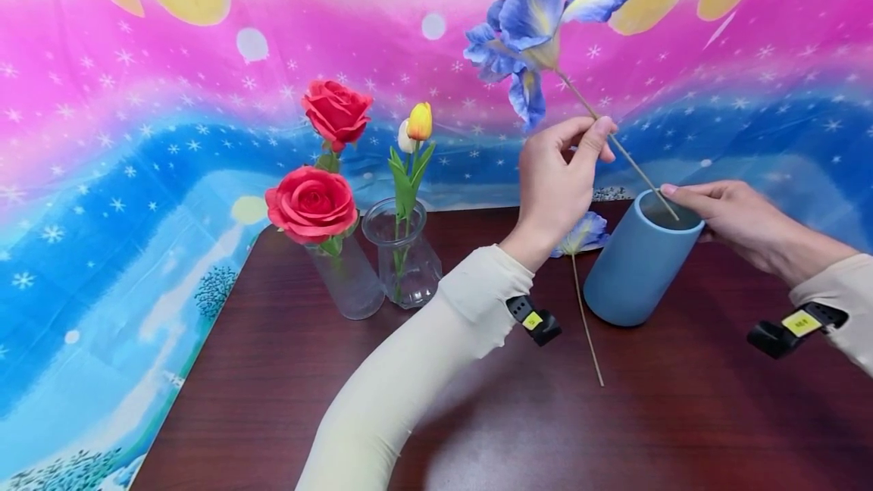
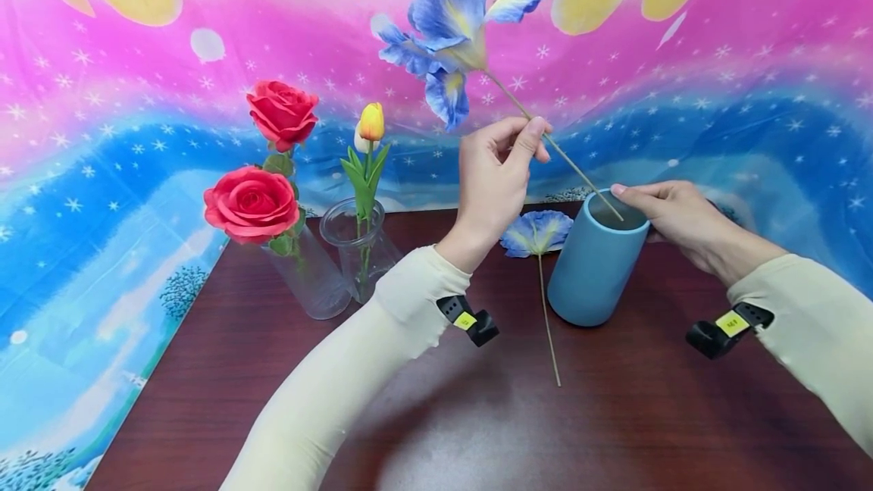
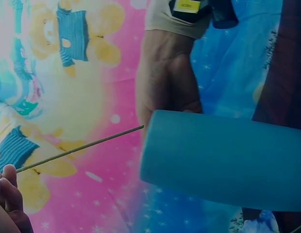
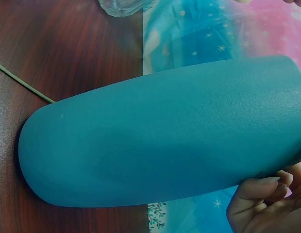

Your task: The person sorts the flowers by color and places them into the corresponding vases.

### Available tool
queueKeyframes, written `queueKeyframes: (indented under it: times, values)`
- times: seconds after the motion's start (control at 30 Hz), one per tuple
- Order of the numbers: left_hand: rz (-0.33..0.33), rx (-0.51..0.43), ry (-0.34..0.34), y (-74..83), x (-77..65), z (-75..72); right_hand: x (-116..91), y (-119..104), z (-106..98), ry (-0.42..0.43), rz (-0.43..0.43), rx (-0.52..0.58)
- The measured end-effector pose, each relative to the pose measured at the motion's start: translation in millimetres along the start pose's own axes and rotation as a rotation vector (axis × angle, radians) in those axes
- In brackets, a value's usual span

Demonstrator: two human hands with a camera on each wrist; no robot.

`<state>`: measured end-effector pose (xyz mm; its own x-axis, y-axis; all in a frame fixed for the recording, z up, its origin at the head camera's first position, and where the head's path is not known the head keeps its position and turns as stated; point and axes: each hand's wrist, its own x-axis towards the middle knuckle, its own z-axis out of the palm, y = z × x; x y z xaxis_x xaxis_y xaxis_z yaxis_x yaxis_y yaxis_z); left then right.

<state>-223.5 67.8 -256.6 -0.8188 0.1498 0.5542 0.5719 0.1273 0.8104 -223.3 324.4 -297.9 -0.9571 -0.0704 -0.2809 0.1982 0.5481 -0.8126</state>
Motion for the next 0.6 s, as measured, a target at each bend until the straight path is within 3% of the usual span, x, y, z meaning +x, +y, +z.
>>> queueKeyframes:
  times: [0.6]
  values:
    - [-0.022, 0.123, -0.094, -17.8, -9.9, 27.0, 4.0, 5.5, -3.0, 0.005, -0.014, -0.018]
